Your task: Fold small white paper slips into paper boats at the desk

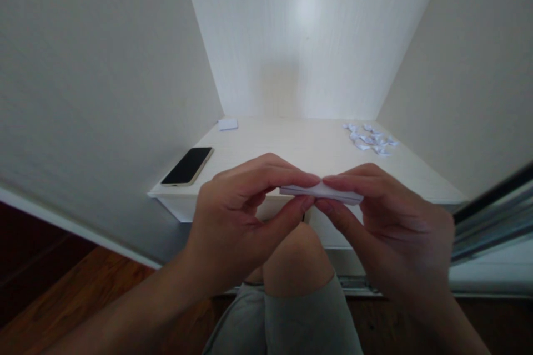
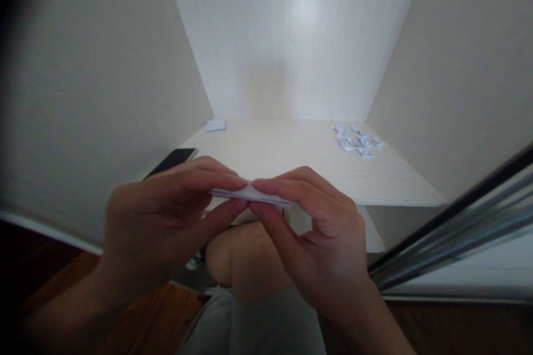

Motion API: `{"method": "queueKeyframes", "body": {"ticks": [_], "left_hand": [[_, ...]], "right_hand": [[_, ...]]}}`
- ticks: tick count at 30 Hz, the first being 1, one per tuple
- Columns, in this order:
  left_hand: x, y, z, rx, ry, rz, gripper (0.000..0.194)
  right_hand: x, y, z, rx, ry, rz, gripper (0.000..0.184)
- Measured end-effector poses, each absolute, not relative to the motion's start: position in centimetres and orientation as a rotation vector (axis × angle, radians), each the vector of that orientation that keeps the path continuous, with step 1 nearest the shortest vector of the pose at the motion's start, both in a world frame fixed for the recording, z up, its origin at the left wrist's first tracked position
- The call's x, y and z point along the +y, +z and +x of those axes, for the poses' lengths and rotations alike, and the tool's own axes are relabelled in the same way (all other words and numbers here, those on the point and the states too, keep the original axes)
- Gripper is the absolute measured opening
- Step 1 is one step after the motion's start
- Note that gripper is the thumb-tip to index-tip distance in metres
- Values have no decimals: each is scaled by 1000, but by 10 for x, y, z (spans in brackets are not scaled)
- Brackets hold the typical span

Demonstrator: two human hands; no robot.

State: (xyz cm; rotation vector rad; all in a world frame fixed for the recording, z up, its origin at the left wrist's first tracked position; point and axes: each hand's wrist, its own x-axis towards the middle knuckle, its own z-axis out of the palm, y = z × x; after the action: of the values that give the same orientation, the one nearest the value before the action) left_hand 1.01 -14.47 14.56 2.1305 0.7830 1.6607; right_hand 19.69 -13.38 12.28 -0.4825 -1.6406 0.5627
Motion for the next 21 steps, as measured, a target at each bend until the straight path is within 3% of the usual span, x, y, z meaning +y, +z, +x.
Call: {"method": "queueKeyframes", "body": {"ticks": [8,21], "left_hand": [[-140,149,2,1028,1640,2410,22],[-144,153,2,1008,1653,2248,13]], "right_hand": [[-131,130,198,-1691,512,-530,31],[-130,133,193,-1687,408,-524,30]]}}
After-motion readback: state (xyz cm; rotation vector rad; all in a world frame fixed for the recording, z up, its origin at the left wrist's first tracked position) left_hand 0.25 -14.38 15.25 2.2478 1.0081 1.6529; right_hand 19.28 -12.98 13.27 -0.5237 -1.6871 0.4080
